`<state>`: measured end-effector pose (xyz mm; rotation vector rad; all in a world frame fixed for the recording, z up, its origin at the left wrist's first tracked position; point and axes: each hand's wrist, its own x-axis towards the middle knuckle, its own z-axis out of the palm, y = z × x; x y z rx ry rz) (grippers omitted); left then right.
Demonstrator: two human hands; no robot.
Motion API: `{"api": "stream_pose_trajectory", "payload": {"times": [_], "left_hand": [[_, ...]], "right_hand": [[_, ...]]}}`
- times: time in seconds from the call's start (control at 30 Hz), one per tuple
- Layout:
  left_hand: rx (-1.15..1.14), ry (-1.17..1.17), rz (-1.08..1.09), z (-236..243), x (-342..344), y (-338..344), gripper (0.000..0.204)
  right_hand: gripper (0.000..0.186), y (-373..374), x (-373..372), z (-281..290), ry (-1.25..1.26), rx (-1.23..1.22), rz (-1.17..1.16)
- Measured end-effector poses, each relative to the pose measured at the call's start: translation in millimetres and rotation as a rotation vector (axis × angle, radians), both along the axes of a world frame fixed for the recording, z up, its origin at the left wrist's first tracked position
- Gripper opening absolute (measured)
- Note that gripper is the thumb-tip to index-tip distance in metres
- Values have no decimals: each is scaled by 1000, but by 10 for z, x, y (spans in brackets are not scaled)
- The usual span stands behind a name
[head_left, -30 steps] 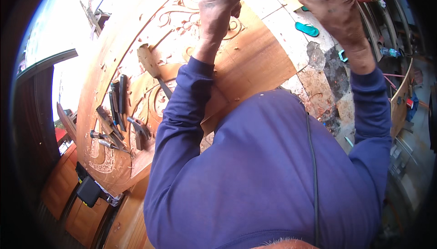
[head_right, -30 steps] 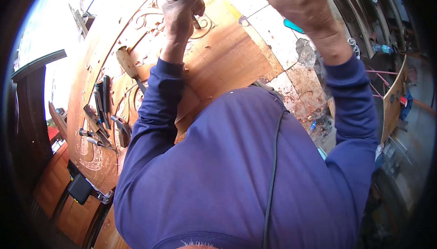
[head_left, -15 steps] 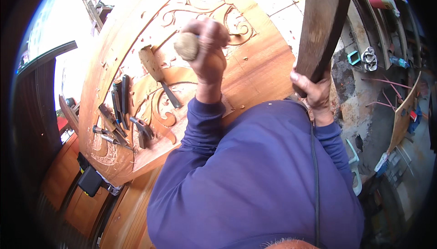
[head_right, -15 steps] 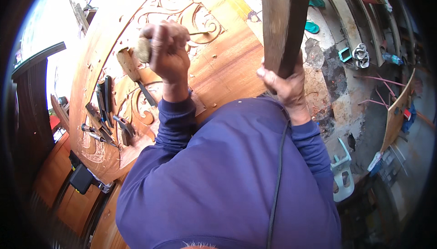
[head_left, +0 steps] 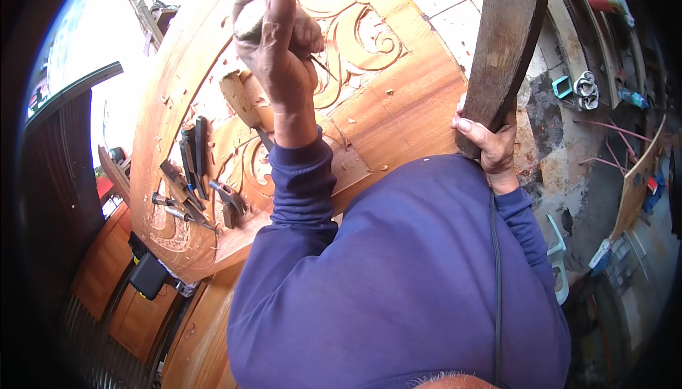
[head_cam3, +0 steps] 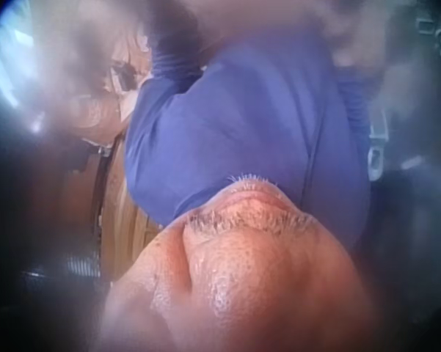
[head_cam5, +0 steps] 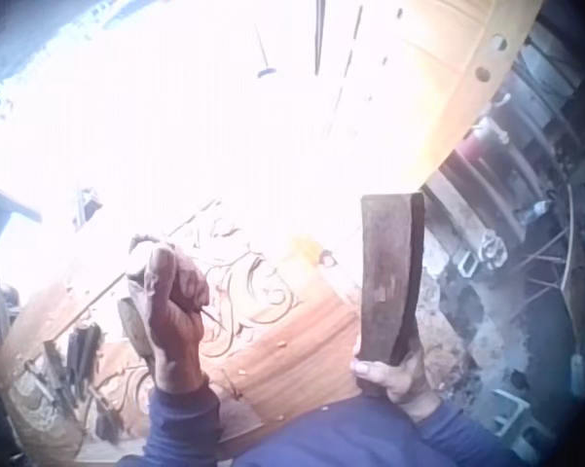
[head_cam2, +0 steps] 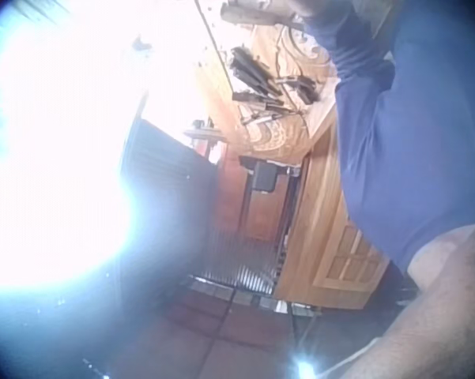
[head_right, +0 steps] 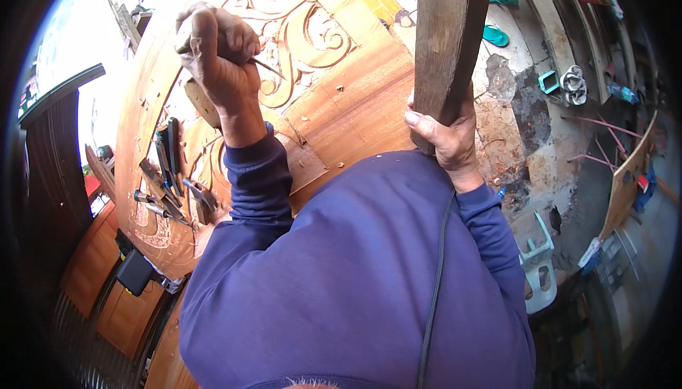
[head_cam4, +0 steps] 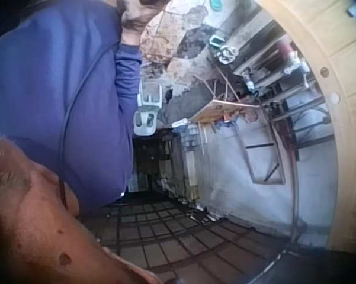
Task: The person carves decorative floral patterns into a large wooden board using a chisel and a wooden mallet.
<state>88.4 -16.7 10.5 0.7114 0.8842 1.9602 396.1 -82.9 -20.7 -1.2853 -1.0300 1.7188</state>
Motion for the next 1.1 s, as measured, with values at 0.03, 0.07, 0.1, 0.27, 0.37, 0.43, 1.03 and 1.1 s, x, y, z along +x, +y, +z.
{"api": "stream_pose_trajectory", "payload": {"times": [0.03, 0.07, 0.1, 0.27, 0.37, 0.43, 1.03, 1.1], "left_hand": [[1, 0, 0, 0, 17, 4, 25], [-22, 71, -45, 31, 65, 35, 22], [-46, 143, -87, 77, 116, 54, 20], [-134, -14, -232, 113, 362, 309, 23], [-230, 121, -323, 28, 357, 475, 25], [-217, 136, -296, 96, 409, 466, 24], [-164, 181, -354, 5, 382, 480, 16], [-183, 145, -395, -117, 322, 536, 14]], "right_hand": [[59, 1, 1, 3, 3, -8, 4], [59, 0, 5, -1, -1, -7, 1], [58, -4, 0, -2, 12, -1, -4], [56, 6, -10, -29, 57, 55, -12], [57, 6, -31, -13, 76, 76, -15], [58, 5, -49, -5, 90, 84, 1], [53, -35, -54, -25, 113, 167, -45], [54, -40, -51, -7, 105, 171, -36]]}}
